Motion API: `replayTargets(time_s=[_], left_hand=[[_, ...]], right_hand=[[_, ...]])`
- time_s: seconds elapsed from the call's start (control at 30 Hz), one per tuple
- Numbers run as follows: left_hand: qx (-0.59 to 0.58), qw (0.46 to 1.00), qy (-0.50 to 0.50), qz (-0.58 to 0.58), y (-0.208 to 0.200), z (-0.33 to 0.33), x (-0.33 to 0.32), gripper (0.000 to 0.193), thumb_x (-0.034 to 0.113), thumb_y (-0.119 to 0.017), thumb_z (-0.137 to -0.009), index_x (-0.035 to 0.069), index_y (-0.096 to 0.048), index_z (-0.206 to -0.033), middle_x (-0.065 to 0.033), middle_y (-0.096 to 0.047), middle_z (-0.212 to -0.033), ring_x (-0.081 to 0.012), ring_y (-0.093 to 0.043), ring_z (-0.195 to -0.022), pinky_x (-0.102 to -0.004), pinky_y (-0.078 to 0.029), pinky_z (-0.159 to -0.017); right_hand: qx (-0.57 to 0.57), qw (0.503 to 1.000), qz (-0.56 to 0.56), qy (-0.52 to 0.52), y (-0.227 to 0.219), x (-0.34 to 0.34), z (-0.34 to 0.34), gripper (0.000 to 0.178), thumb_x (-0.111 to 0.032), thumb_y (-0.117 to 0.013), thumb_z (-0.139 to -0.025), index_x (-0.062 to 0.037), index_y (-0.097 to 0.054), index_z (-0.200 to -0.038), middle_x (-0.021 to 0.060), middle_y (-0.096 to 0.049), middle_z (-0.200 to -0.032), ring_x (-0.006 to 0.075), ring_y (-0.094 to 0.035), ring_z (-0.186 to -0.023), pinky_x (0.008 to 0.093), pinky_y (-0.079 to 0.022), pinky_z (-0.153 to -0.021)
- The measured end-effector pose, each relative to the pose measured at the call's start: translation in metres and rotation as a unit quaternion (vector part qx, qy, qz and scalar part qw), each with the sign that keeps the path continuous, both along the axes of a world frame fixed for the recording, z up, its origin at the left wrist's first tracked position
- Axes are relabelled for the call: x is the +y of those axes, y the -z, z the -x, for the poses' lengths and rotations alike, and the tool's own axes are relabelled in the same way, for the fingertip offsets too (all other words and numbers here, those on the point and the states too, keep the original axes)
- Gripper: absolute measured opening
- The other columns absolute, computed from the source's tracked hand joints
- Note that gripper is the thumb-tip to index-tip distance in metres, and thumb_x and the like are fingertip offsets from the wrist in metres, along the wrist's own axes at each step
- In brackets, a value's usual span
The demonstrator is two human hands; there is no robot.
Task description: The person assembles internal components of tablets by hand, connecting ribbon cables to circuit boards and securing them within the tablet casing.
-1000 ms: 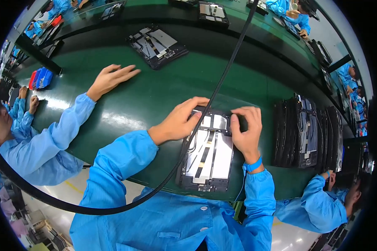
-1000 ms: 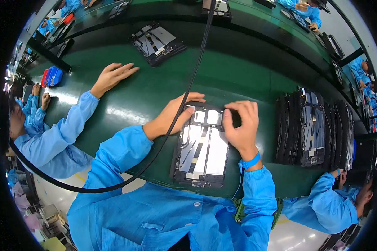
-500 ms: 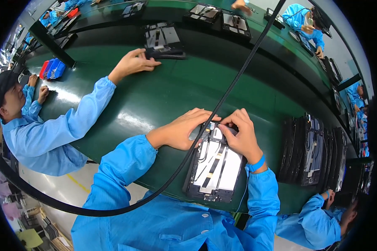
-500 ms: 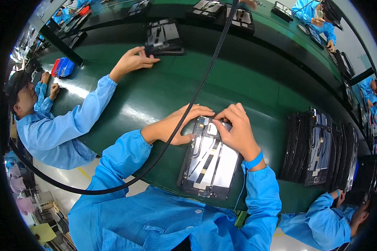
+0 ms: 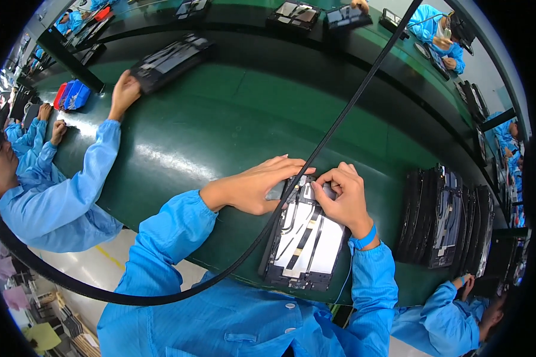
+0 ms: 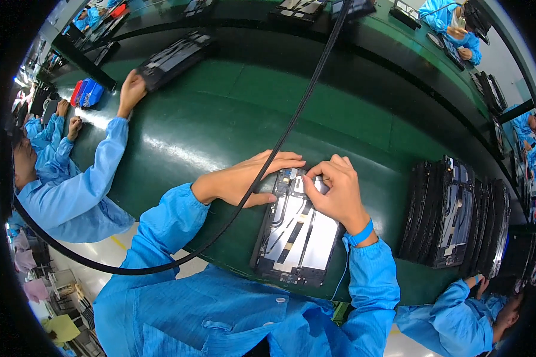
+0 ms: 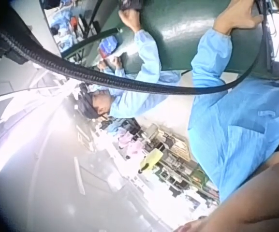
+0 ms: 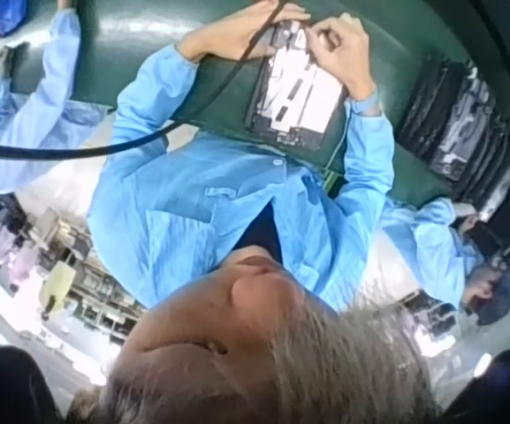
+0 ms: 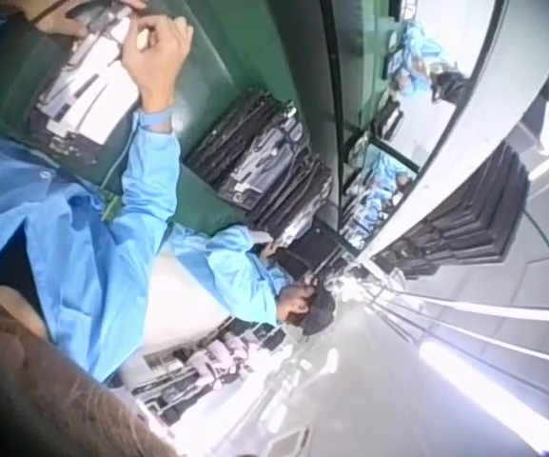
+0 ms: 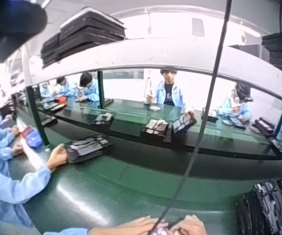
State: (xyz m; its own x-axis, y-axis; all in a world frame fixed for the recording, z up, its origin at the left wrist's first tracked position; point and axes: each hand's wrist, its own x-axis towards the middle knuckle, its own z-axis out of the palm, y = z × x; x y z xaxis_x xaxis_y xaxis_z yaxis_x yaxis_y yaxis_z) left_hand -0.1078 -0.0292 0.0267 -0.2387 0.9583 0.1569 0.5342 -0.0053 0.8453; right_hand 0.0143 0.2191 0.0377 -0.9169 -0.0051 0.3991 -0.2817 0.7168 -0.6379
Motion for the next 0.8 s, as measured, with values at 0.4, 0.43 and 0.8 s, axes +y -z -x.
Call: replayTargets(time_s=[0.4, 0.43, 0.8], left_hand=[[-0.001, 0.999, -0.034, 0.042, -0.014, -0.014, 0.004, 0.100, 0.004, -0.070, -0.080, 0.013, -0.040, -0.175, -0.0245, -0.041, -0.171, -0.0483, -0.037, -0.158, -0.0559, -0.029, -0.132], [0.000, 0.999, -0.033, 0.041, -0.013, -0.014, 0.004, 0.100, 0.004, -0.070, -0.080, 0.013, -0.040, -0.175, -0.0245, -0.041, -0.171, -0.0483, -0.037, -0.158, -0.0559, -0.029, -0.132], [0.035, 0.988, -0.144, -0.046, -0.001, -0.036, 0.001, 0.094, -0.004, -0.069, -0.082, 0.013, -0.045, -0.171, -0.0241, -0.043, -0.171, -0.0470, -0.044, -0.156, -0.0543, -0.036, -0.130]], right_hand=[[-0.175, 0.977, 0.010, -0.126, -0.024, 0.019, -0.009, 0.012, -0.011, -0.084, -0.068, -0.0080, -0.073, -0.073, -0.0011, -0.037, -0.057, 0.0179, -0.041, -0.070, 0.0354, -0.036, -0.090], [-0.174, 0.977, 0.010, -0.125, -0.026, 0.020, -0.008, 0.012, -0.011, -0.084, -0.068, -0.0080, -0.073, -0.073, -0.0011, -0.037, -0.057, 0.0179, -0.041, -0.070, 0.0354, -0.036, -0.090], [-0.218, 0.961, 0.031, -0.165, -0.026, 0.027, -0.005, 0.015, -0.014, -0.088, -0.068, -0.0096, -0.074, -0.073, -0.0049, -0.033, -0.061, 0.0158, -0.037, -0.071, 0.0353, -0.034, -0.098]])
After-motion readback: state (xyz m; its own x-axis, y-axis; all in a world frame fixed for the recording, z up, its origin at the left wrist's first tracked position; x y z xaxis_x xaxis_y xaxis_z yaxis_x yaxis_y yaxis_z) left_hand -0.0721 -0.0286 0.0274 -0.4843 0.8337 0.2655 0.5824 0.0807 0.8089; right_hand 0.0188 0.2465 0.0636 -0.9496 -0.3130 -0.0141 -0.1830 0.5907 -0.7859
